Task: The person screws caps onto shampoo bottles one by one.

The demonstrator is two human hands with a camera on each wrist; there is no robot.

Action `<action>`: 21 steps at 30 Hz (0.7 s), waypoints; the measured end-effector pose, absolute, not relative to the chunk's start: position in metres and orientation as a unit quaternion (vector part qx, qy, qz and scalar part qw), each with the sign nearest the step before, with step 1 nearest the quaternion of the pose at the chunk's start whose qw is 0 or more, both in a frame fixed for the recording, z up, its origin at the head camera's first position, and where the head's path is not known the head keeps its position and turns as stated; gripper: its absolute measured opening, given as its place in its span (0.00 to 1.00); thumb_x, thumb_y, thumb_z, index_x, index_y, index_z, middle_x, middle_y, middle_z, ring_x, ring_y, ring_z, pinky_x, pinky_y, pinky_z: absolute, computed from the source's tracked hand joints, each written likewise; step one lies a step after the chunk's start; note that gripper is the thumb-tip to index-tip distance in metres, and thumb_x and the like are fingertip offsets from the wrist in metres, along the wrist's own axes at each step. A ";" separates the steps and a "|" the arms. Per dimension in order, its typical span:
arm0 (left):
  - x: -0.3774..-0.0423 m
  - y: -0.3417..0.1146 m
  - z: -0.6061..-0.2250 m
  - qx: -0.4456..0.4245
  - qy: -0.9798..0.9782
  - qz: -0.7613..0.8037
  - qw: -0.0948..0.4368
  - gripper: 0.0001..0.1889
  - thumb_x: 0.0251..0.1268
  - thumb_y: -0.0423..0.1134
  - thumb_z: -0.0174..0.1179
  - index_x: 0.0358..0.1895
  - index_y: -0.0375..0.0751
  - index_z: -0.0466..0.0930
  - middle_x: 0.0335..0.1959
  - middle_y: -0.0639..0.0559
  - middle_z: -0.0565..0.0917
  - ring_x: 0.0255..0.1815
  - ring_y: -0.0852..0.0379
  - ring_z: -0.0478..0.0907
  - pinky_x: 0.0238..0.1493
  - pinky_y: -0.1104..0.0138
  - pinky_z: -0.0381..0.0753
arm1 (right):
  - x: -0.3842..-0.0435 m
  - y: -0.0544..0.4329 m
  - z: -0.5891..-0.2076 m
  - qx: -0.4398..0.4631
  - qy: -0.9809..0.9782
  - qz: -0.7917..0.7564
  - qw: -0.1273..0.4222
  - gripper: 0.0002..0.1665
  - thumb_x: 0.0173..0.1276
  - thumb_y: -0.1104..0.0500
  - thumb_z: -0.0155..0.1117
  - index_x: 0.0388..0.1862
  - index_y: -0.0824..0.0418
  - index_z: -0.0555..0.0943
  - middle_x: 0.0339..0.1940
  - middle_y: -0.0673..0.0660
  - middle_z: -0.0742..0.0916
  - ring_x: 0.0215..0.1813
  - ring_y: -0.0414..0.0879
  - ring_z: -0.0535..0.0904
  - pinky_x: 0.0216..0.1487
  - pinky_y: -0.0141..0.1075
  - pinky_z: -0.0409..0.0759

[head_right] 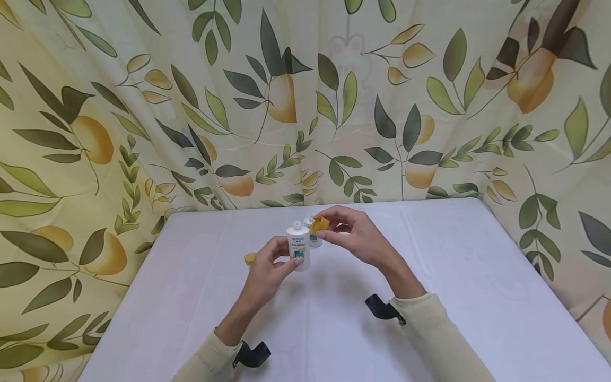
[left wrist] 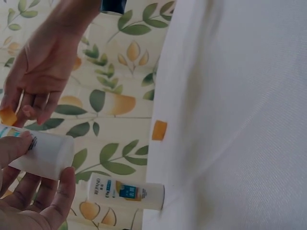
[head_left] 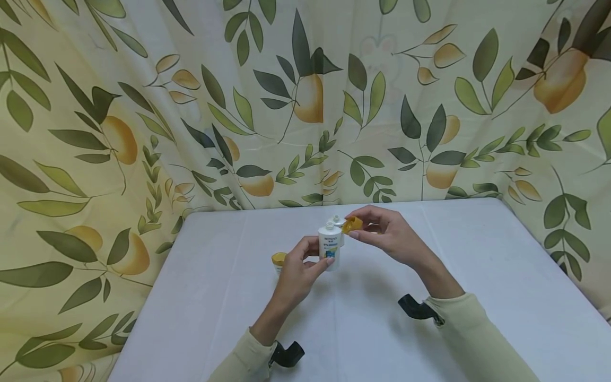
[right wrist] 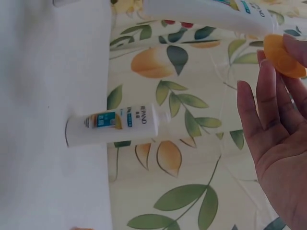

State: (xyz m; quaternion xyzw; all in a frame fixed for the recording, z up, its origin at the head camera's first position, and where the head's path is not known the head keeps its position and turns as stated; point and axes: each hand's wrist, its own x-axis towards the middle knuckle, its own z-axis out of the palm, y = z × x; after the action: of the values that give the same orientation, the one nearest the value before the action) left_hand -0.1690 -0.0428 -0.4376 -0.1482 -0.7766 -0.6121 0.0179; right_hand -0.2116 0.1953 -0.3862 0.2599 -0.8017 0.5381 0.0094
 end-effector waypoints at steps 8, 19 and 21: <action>-0.170 -0.039 -0.441 -0.158 -0.773 -0.615 0.012 0.23 0.67 0.38 0.69 0.63 0.48 0.76 0.58 0.53 0.82 0.55 0.55 0.80 0.49 0.69 0.86 | -0.213 0.191 -0.385 0.273 -0.785 0.556 -0.005 0.16 0.71 0.62 0.68 0.57 0.60 0.82 0.57 0.57 0.84 0.54 0.50 0.82 0.57 0.35 0.84; -0.170 -0.035 -0.443 -0.169 -0.771 -0.614 0.018 0.23 0.66 0.37 0.69 0.62 0.47 0.76 0.58 0.53 0.82 0.55 0.55 0.81 0.49 0.69 0.86 | -0.210 0.185 -0.372 0.255 -0.801 0.541 0.019 0.20 0.71 0.60 0.69 0.60 0.62 0.80 0.56 0.57 0.85 0.56 0.52 0.83 0.57 0.39 0.84; -0.170 -0.035 -0.442 -0.169 -0.770 -0.614 0.020 0.23 0.65 0.37 0.70 0.62 0.47 0.76 0.58 0.53 0.82 0.55 0.55 0.81 0.49 0.69 0.86 | -0.209 0.184 -0.370 0.251 -0.807 0.533 0.028 0.19 0.70 0.60 0.69 0.58 0.62 0.81 0.56 0.57 0.85 0.56 0.51 0.82 0.59 0.43 0.83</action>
State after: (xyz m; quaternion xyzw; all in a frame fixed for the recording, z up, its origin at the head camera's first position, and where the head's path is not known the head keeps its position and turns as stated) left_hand -0.1696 -0.0347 -0.4418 -0.1694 -0.7704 -0.6143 0.0200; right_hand -0.2088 0.1836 -0.3698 0.2510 -0.8072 0.5335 0.0278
